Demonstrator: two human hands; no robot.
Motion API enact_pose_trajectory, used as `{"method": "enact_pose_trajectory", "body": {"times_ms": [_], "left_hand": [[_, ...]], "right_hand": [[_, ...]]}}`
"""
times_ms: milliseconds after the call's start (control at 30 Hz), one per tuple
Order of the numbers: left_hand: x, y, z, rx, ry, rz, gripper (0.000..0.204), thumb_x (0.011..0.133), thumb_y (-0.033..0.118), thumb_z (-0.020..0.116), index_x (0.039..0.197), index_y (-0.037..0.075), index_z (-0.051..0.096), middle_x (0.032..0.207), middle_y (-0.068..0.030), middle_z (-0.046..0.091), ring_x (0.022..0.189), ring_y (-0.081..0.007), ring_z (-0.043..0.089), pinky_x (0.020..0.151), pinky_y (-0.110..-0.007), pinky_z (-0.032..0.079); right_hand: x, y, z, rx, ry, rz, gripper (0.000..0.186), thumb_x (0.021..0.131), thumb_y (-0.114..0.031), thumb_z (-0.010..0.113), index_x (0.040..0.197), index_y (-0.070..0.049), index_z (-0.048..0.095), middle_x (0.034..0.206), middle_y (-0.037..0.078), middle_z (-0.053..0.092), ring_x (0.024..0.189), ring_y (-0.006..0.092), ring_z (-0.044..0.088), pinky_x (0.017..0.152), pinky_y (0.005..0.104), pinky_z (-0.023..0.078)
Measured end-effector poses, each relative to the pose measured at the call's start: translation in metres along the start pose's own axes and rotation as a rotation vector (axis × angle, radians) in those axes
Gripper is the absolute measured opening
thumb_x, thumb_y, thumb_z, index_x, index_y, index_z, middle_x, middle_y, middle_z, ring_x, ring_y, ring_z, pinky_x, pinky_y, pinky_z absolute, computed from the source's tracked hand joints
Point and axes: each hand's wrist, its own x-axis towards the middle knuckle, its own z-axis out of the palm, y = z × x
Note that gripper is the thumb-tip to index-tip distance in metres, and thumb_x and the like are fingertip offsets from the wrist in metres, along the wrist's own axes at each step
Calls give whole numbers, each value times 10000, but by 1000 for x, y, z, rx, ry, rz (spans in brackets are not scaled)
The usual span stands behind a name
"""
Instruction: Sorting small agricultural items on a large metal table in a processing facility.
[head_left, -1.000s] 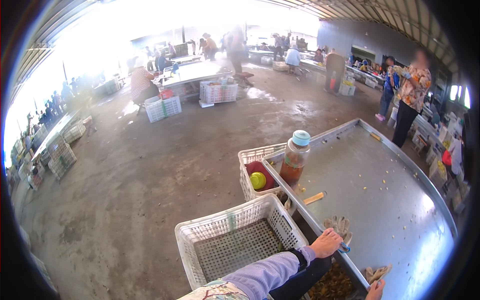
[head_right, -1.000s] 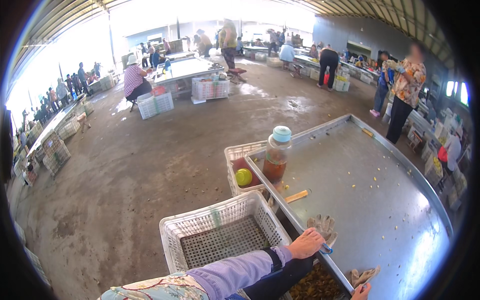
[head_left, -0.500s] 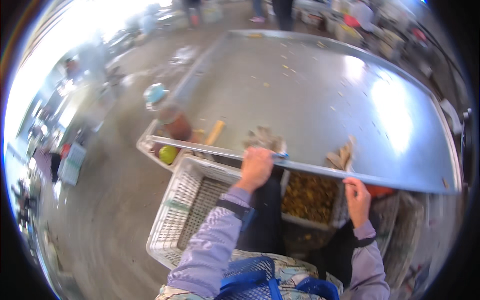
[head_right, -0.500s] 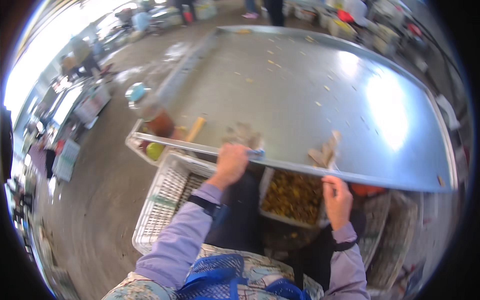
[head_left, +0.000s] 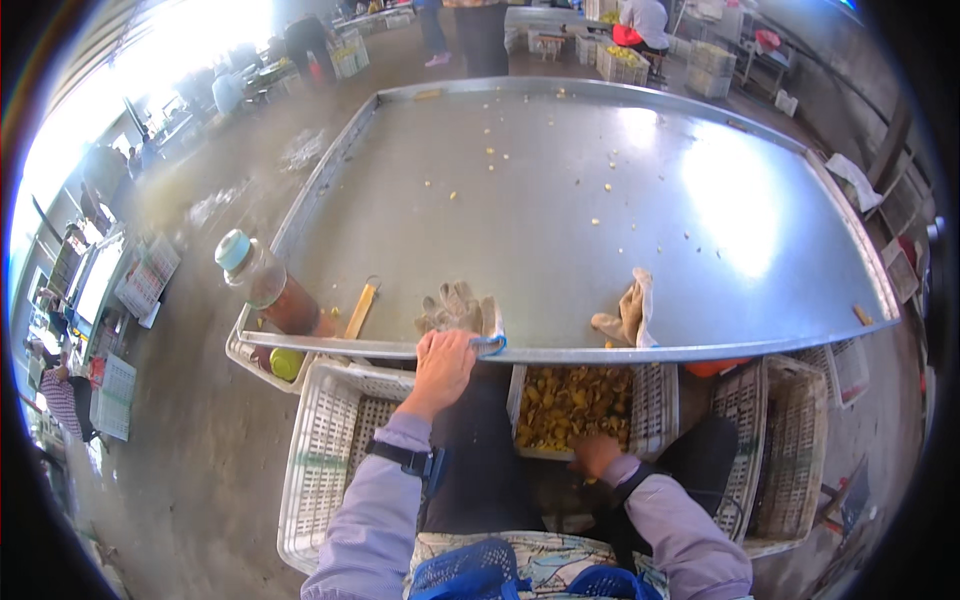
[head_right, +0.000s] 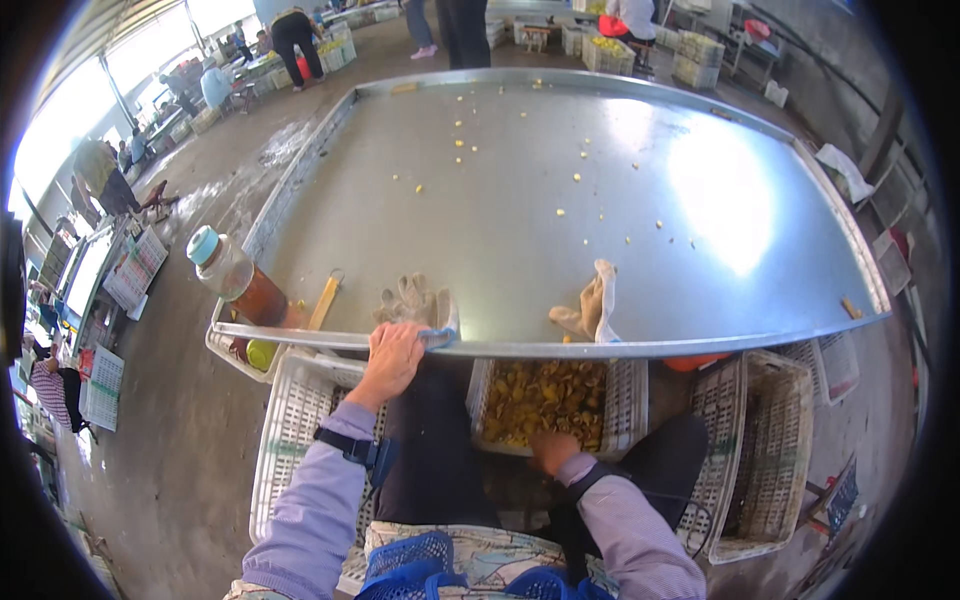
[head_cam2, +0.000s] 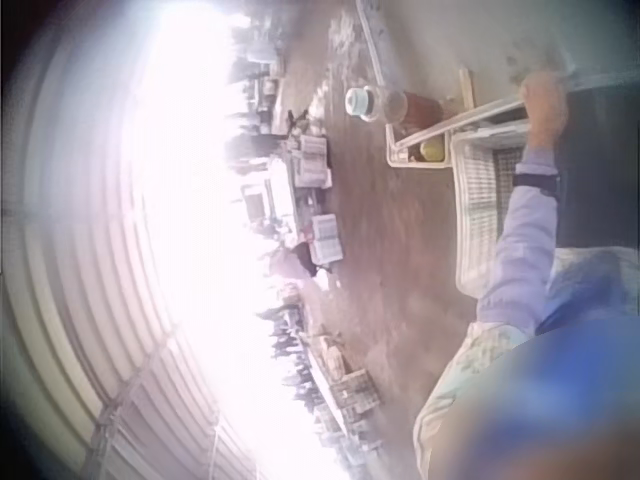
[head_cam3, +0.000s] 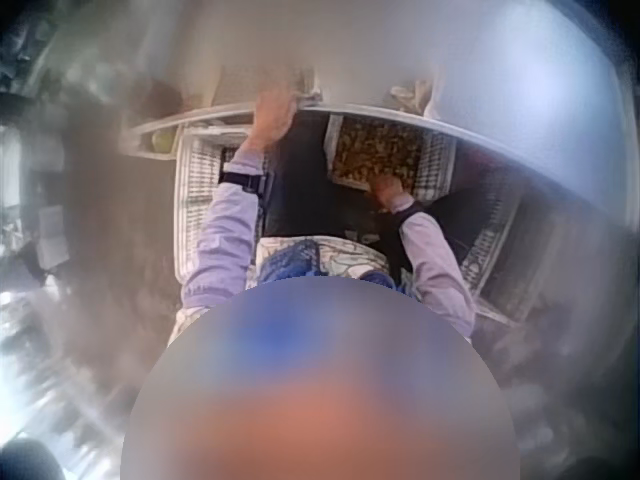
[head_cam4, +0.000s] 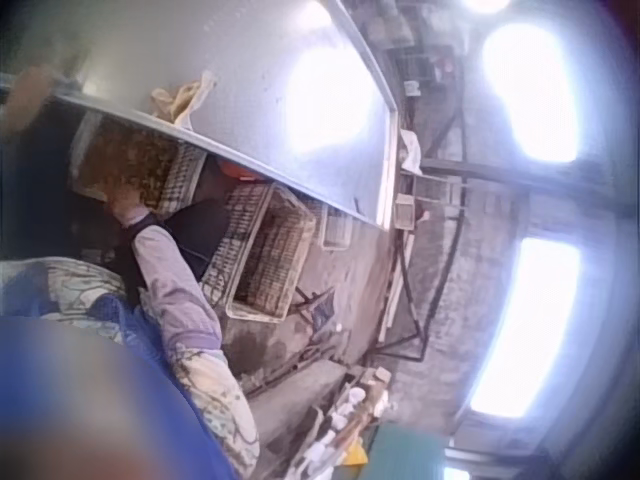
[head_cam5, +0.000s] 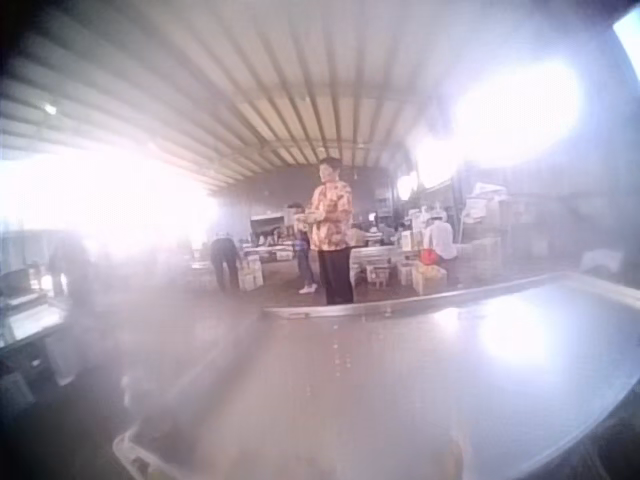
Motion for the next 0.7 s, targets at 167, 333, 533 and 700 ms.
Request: {"method": "enact_pose_trajectory", "body": {"times_ms": [167,333,533,700], "left_hand": [[2,4,-2,-26,9,5,214,862,158,505,1061,124,575,1028,-49,585,1070,-224,490,1001,-418,276],[6,0,-3,-25,8,-2,209,870,162,504,1061,122,577,1027,-47,589,1071,-222,492,1002,-417,276],[7,3,-3,-40,5,8,206,872,160,504,1062,120,576,1027,-49,590,1066,-222,492,1001,-413,278],[4,-1,-2,-26,8,3,215,870,163,505,1068,114,574,1016,-55,588,1070,-229,489,1001,-415,282]], "right_hand": [[16,5,28,-87,-125,80,345,783,-324,613,1046,-103,580,926,185,648,861,344,640,712,471,504],[17,17,33,-23,-112,52,322,813,-243,526,1111,-129,567,945,168,653,899,335,638,727,490,496],[-6,44,26,16,-95,170,246,784,-199,549,987,-126,666,974,140,660,929,306,639,750,453,510],[-35,91,4,-121,-257,258,326,715,-254,652,1017,-132,638,949,134,661,902,319,630,777,446,488]]}}
